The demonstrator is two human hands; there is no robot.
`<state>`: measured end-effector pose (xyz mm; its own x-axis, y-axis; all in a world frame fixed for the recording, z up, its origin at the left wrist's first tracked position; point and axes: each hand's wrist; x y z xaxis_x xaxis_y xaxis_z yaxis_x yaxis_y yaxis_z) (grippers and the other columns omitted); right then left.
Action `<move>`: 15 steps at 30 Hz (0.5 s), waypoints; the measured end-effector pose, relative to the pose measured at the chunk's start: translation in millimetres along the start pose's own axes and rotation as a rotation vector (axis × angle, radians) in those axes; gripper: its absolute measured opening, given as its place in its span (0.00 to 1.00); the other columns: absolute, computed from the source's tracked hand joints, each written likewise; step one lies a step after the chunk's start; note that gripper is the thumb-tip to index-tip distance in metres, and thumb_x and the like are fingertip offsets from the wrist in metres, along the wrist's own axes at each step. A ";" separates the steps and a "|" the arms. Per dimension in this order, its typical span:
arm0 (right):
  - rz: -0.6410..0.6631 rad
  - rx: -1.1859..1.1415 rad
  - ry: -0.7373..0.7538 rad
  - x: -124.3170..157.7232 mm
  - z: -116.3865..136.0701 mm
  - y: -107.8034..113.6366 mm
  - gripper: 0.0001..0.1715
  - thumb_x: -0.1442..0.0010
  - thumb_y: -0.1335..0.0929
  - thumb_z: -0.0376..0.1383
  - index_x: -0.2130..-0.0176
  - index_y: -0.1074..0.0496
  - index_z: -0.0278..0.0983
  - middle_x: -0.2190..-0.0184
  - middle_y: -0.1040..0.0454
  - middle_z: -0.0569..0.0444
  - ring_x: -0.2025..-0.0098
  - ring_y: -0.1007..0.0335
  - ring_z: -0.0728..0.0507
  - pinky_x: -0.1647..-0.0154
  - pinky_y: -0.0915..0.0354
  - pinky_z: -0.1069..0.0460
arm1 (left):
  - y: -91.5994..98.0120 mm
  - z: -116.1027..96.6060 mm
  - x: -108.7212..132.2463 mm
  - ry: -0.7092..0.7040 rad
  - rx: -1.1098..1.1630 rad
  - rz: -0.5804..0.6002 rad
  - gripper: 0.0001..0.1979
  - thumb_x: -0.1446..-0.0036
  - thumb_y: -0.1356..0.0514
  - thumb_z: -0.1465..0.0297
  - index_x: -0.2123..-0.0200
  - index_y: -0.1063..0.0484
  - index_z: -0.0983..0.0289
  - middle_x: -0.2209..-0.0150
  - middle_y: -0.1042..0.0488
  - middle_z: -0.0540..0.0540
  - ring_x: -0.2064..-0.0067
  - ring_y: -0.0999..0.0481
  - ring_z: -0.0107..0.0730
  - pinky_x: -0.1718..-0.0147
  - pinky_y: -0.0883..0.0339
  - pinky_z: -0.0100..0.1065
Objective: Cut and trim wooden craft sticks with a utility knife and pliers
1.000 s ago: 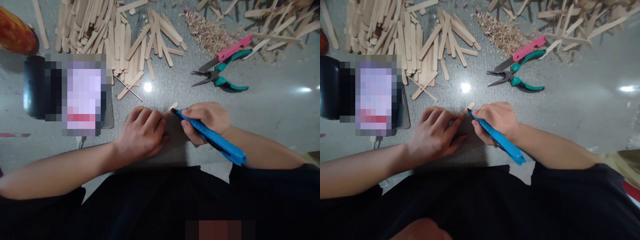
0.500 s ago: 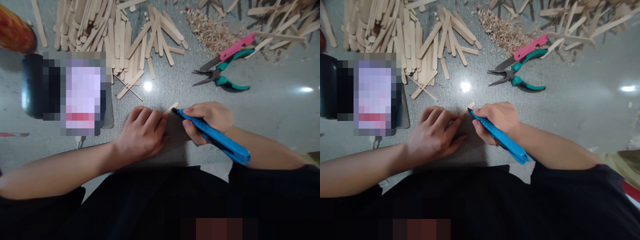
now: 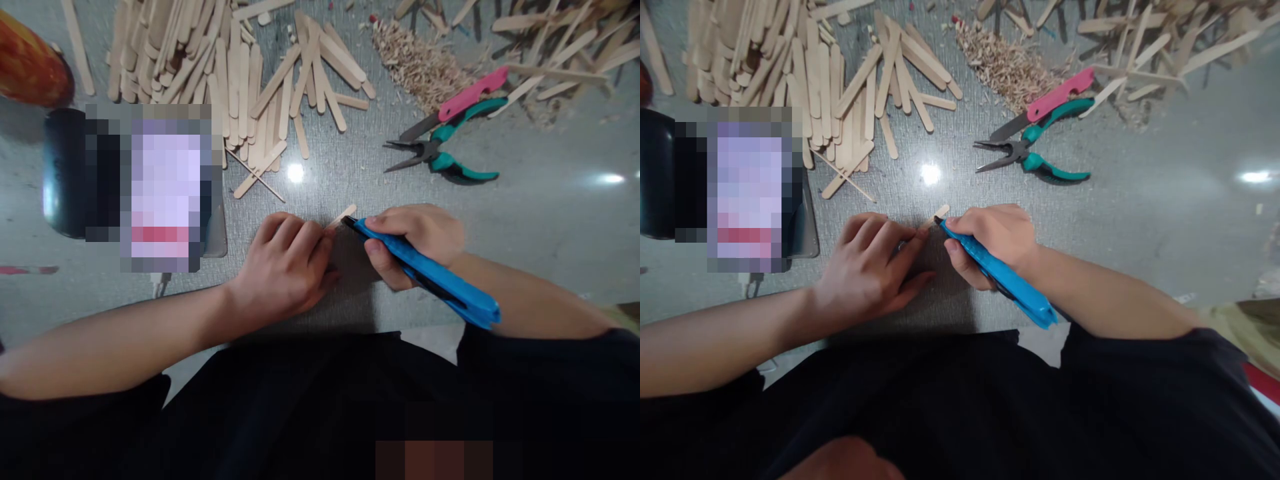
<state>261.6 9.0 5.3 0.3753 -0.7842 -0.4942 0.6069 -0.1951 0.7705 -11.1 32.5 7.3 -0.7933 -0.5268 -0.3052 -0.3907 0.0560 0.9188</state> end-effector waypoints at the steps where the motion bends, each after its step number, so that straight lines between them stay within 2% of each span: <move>1: -0.008 -0.001 0.003 0.0 0.0 -0.2 0.07 0.24 0.30 0.41 0.48 0.25 0.48 0.70 0.14 0.61 0.76 0.19 0.43 0.74 0.26 0.46 | 0.0 0.2 0.1 -0.002 -0.002 0.000 0.20 0.23 0.35 0.62 0.42 0.16 0.74 0.53 0.15 0.66 0.54 0.20 0.53 0.52 0.24 0.54; 6: 0.012 0.009 0.018 -1.4 -0.3 0.5 0.06 0.23 0.31 0.42 0.47 0.26 0.49 0.67 0.12 0.60 0.75 0.18 0.42 0.73 0.25 0.45 | -0.2 0.1 0.7 0.005 0.008 0.015 0.20 0.23 0.35 0.62 0.40 0.16 0.71 0.52 0.15 0.66 0.54 0.20 0.53 0.52 0.24 0.56; 9: 0.041 -0.002 0.043 -4.7 -0.1 2.1 0.06 0.24 0.31 0.40 0.47 0.27 0.49 0.68 0.14 0.59 0.76 0.20 0.42 0.73 0.26 0.45 | -0.8 -0.6 0.7 0.010 0.016 0.011 0.20 0.23 0.35 0.62 0.41 0.16 0.73 0.52 0.15 0.67 0.54 0.20 0.53 0.51 0.23 0.55; 15: 0.074 -0.055 0.052 -12.0 1.3 4.2 0.09 0.27 0.30 0.37 0.48 0.28 0.49 0.70 0.16 0.60 0.76 0.23 0.43 0.72 0.28 0.48 | -2.3 -0.7 0.9 0.034 0.055 0.022 0.19 0.23 0.35 0.63 0.40 0.16 0.69 0.51 0.15 0.66 0.53 0.21 0.52 0.51 0.24 0.56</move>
<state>258.7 16.9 14.9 0.4555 -0.7634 -0.4579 0.6130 -0.1041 0.7832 -10.6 31.3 5.1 -0.7863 -0.5530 -0.2754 -0.3988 0.1138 0.9100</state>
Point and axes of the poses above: each hand's wrist, its own x-axis away from the middle knuckle, its own y-axis out of the back of the hand, z = x × y
